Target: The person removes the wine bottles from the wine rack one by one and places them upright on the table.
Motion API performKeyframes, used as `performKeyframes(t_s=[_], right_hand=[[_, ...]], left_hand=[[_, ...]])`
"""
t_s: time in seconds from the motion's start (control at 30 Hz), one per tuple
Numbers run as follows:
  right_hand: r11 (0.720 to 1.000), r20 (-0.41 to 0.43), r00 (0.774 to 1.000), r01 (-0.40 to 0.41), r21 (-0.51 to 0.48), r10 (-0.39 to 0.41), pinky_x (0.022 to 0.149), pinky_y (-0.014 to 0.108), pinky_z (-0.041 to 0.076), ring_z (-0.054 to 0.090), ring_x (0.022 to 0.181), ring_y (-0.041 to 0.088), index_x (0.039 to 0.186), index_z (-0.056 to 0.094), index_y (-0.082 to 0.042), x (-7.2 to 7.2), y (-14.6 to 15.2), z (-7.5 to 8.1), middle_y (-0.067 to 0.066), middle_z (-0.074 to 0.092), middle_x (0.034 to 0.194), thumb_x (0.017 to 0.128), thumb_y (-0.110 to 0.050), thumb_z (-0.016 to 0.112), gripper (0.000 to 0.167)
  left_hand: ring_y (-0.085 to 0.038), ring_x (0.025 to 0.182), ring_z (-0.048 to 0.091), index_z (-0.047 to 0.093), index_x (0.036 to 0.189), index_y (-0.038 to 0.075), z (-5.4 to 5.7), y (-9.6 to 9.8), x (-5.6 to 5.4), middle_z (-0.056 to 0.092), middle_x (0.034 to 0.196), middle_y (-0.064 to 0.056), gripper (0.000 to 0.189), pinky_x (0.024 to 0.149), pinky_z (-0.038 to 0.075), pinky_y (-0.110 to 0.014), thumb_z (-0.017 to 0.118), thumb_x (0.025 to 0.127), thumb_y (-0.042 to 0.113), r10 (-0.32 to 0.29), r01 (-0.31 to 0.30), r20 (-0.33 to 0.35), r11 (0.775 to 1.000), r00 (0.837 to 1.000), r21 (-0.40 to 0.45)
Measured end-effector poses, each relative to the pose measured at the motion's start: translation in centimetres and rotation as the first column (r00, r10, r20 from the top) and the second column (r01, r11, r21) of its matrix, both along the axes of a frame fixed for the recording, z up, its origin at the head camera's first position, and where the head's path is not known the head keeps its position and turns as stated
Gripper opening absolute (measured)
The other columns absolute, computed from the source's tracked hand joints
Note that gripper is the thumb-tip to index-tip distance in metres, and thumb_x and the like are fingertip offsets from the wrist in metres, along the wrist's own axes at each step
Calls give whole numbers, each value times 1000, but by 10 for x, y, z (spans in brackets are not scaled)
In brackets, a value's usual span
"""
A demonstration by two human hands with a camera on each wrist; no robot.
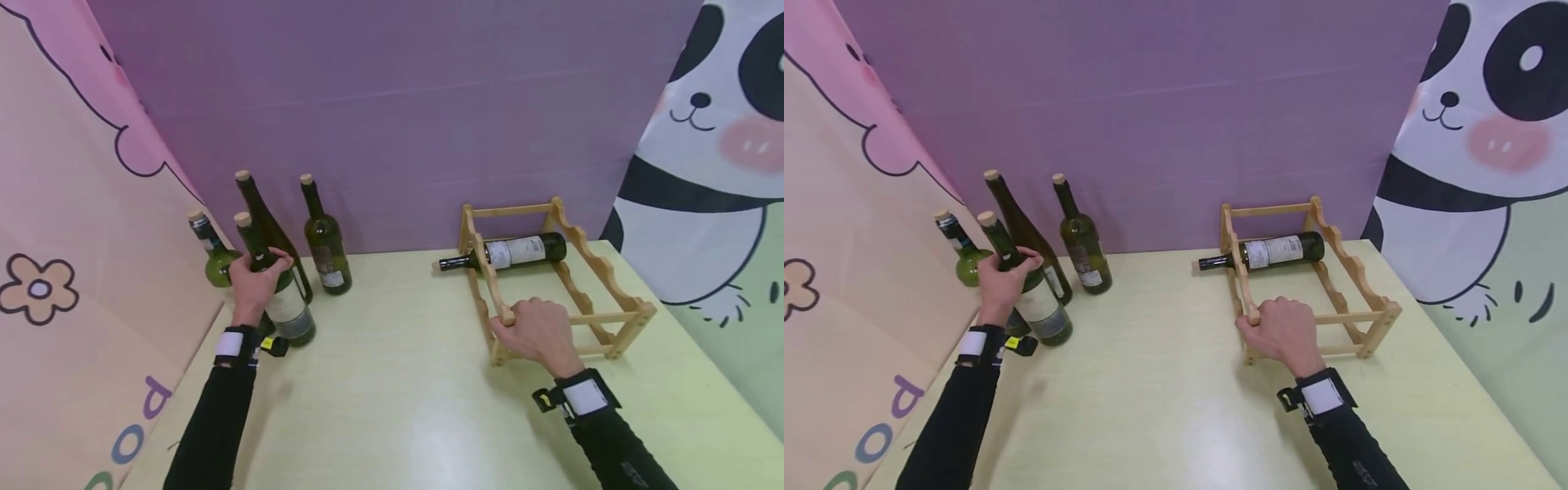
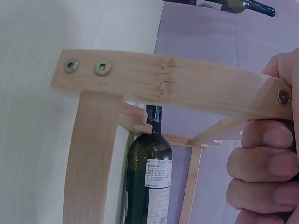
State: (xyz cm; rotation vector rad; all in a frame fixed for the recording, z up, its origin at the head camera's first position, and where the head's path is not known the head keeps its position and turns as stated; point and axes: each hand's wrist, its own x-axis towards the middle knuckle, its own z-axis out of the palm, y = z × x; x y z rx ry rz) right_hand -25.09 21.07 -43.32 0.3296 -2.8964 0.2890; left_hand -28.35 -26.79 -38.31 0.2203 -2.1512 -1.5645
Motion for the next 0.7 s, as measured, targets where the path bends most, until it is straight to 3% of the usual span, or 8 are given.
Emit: performKeyframes(t_s=[0.2,0.5,0.7], right_hand=[[1000,-13,1000,-2,-4,2,42,27,24,36,45,16,52,48,-17,0,0,0,-2,37,51,91,-49,60,51],[1000,-24,1000,-8,-7,8,42,27,23,35,45,16,52,47,-17,0,0,0,-2,37,50,90,-49,60,51],[1000,-36,999,-9,-10,8,42,27,23,34,44,15,52,47,-17,1,0,-1,-3,36,49,90,-48,60,51]], left_hand=[[-11,101,59,76,102,9,-6,-3,-3,71,89,13,26,89,41,-29,80,88,30,14,-14,-36,1000,999,1],[-14,102,58,74,103,14,-8,-2,-5,67,99,9,33,90,41,-28,79,89,43,30,-31,-23,998,999,-55],[-8,107,62,72,116,12,-10,-4,-4,72,108,4,40,98,43,-26,75,92,44,3,-10,-94,998,996,-69]])
